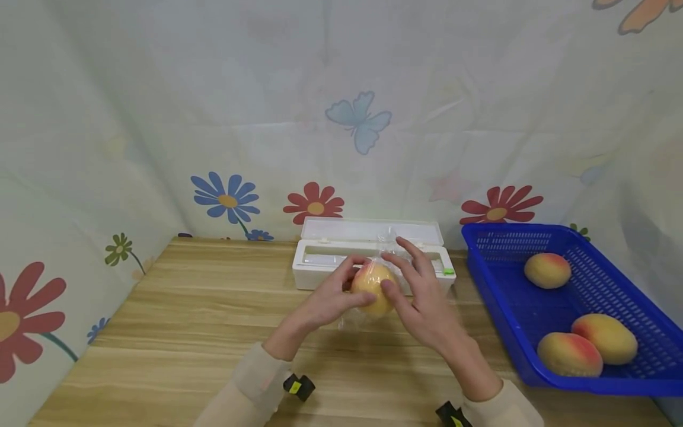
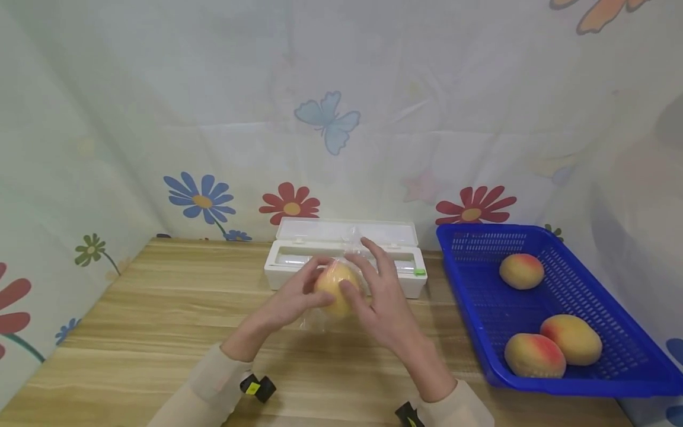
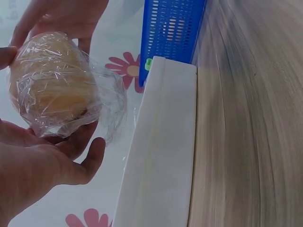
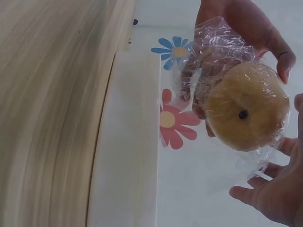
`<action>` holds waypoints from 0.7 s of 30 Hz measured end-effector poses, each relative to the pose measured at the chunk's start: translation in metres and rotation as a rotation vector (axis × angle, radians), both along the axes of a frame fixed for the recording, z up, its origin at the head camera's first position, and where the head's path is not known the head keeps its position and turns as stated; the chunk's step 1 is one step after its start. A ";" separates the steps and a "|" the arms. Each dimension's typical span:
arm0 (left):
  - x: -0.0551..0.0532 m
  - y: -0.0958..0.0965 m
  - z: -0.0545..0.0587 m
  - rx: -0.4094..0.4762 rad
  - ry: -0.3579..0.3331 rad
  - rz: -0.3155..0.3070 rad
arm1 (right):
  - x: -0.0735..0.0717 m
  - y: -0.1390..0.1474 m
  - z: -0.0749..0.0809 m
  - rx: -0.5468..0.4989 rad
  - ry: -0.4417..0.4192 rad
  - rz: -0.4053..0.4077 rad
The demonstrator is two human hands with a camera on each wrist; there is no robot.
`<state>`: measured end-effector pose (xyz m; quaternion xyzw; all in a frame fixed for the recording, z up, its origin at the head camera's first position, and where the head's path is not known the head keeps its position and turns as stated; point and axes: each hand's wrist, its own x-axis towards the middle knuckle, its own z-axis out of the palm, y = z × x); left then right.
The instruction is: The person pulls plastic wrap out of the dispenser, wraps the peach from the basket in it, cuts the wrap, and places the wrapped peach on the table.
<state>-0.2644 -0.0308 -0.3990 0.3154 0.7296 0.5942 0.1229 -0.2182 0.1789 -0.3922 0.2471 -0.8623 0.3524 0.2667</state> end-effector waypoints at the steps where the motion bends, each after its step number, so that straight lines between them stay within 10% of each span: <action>1: 0.000 0.000 0.000 -0.004 0.006 -0.002 | 0.000 0.000 0.000 -0.004 -0.028 0.014; 21: 0.000 -0.001 0.002 -0.027 0.151 0.051 | -0.003 -0.010 -0.013 -0.299 -0.339 0.185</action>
